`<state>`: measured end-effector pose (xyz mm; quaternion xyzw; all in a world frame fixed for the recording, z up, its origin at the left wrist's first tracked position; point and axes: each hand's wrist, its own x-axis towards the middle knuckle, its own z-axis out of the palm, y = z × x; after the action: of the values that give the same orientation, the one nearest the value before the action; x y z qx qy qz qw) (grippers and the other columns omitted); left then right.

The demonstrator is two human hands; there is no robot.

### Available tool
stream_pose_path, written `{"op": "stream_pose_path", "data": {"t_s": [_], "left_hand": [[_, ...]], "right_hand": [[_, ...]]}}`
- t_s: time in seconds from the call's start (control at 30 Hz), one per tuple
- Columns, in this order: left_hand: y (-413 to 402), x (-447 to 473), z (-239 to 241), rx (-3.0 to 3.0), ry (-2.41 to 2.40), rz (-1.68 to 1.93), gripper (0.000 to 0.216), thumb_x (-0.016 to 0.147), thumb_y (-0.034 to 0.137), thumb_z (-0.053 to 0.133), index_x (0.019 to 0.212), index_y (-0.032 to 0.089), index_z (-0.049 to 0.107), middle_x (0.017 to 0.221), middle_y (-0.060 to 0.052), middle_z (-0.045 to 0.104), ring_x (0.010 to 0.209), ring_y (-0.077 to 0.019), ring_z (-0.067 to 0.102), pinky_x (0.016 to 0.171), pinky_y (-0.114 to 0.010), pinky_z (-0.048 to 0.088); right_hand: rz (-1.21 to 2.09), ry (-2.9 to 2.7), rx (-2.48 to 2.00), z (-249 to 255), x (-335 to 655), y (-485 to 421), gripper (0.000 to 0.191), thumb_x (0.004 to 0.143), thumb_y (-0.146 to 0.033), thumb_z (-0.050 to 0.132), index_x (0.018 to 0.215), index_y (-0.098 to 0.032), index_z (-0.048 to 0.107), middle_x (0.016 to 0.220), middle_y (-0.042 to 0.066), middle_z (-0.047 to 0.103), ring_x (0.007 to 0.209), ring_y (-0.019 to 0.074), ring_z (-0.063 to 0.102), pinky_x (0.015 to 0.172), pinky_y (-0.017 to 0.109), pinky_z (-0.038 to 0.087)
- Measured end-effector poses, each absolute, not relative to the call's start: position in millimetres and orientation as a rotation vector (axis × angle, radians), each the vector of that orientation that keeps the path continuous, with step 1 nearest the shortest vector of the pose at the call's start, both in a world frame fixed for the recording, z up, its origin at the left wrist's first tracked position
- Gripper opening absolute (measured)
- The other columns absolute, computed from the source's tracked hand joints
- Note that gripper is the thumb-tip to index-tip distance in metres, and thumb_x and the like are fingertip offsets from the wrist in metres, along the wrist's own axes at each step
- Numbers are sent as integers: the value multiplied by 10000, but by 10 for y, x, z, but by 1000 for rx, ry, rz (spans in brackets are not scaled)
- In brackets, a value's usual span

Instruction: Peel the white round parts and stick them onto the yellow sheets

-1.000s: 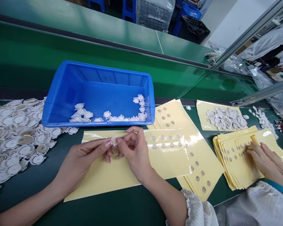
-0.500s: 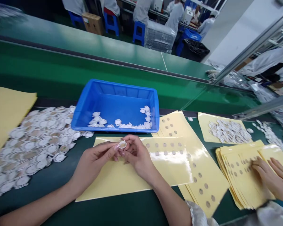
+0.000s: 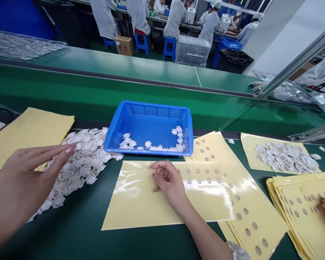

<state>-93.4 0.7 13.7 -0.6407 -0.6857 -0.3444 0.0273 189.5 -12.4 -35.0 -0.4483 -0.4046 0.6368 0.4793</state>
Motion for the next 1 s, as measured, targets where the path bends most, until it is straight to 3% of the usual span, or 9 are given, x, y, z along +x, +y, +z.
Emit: {"op": "stream_pose_path", "data": {"t_s": [0.1, 0.17, 0.23, 0.3, 0.47, 0.6, 0.73, 1.0], "left_hand": [[-82, -598, 42, -2341, -1738, -1292, 226, 887, 277, 623, 1095, 318, 701, 949, 66, 733, 901, -188, 642, 867, -332, 479], [-105, -314, -31, -2692, -1453, -1290, 254, 904, 211, 603, 1121, 307, 693, 996, 49, 738, 928, -172, 652, 912, -312, 488], [-80, -62, -115, -2932, -1342, -1130, 266, 961, 247, 514, 1173, 250, 675, 1138, -13, 706, 1076, -200, 611, 979, -340, 469], [-23, 109, -206, -2996, -1440, -923, 342, 992, 340, 440, 1217, 195, 652, 1236, -81, 646, 1138, -255, 557, 952, -395, 475], [90, 192, -380, -2948, -1586, -648, 463, 977, 506, 405, 1311, 242, 588, 971, -88, 580, 887, -244, 516, 696, -335, 449], [90, 163, -396, -2924, -1565, -701, 449, 999, 503, 329, 1221, 292, 657, 846, -48, 513, 799, -209, 461, 625, -288, 366], [88, 173, -385, -2919, -1600, -786, 462, 995, 506, 338, 1062, 291, 741, 794, -36, 497, 760, -193, 451, 609, -280, 342], [117, 136, -441, -2943, -1596, -979, 448, 964, 567, 356, 1071, 350, 733, 791, -37, 503, 746, -190, 466, 595, -276, 353]], "right_hand": [[1519, -910, -1059, -285, 1923, -127, 182, 782, -344, 727, 871, -221, 626, 679, -41, 506, 487, 87, 500, 485, 230, 509], [1456, -933, -1108, -246, 1966, -120, 139, 826, -337, 661, 879, -220, 608, 614, -49, 487, 476, 100, 492, 489, 236, 485], [1327, -1023, -1219, -231, 2019, -105, 83, 863, -291, 574, 892, -221, 607, 593, -44, 483, 493, 113, 478, 491, 232, 443], [1148, -1183, -1346, -245, 2065, -84, 107, 865, -227, 520, 888, -221, 624, 694, -9, 543, 569, 130, 498, 527, 241, 427], [916, -1664, -1520, -321, 2089, -55, 107, 857, -216, 588, 938, -222, 659, 1001, 57, 589, 680, 153, 538, 606, 277, 456], [751, -1892, -1623, -343, 2060, -56, 176, 827, -152, 665, 991, -213, 653, 1021, 46, 589, 706, 146, 571, 641, 272, 464], [672, -1931, -1634, -346, 2053, -41, 123, 827, -166, 694, 933, -225, 671, 969, 24, 599, 652, 126, 560, 609, 254, 427], [805, -1868, -1609, -316, 2042, -31, 79, 824, -162, 697, 883, -206, 668, 949, 3, 572, 496, 50, 436, 533, 222, 371]]}}
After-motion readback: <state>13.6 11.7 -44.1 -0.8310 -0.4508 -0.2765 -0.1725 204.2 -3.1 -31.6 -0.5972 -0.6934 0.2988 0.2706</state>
